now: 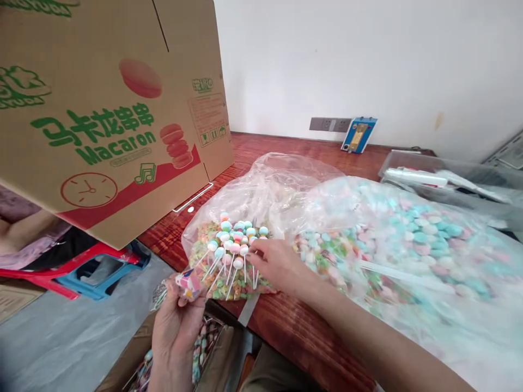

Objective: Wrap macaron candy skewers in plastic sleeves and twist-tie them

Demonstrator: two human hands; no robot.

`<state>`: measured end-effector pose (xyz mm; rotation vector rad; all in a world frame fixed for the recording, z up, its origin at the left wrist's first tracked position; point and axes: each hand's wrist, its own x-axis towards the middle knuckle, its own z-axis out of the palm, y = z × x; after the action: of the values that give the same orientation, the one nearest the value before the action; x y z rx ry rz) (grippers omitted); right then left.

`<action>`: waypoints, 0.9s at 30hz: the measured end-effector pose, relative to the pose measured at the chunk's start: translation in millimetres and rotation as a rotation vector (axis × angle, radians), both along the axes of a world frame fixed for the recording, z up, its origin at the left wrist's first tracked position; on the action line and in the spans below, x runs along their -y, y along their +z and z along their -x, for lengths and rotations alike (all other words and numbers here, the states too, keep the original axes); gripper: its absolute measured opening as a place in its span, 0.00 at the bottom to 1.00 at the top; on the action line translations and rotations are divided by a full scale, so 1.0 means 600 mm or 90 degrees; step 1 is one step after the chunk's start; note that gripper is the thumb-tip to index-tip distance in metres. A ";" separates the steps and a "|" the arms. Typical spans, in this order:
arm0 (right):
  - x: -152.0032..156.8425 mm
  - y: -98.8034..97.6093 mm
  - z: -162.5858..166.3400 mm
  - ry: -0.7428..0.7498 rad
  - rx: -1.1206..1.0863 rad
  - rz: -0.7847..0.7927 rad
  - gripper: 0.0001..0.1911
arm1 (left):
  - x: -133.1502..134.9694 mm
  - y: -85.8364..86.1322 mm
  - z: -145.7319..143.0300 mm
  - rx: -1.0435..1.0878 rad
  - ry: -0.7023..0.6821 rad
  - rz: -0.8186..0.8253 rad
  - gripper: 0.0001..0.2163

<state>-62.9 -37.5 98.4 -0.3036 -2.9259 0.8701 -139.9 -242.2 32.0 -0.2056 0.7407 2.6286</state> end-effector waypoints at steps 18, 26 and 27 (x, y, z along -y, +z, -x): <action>-0.008 -0.038 0.001 -0.158 0.079 -0.042 0.12 | -0.048 0.019 0.014 0.039 -0.151 -0.144 0.11; 0.053 -0.024 0.044 -0.124 0.028 -0.053 0.11 | -0.030 0.021 0.021 -0.006 -0.116 -0.117 0.12; 0.061 -0.023 0.053 -0.111 0.031 -0.052 0.12 | -0.026 0.023 0.020 -0.008 -0.104 -0.114 0.12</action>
<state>-94.9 -73.9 84.6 -0.5708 -2.9139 0.7262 -152.1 -226.5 45.9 -0.0736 0.5004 2.5243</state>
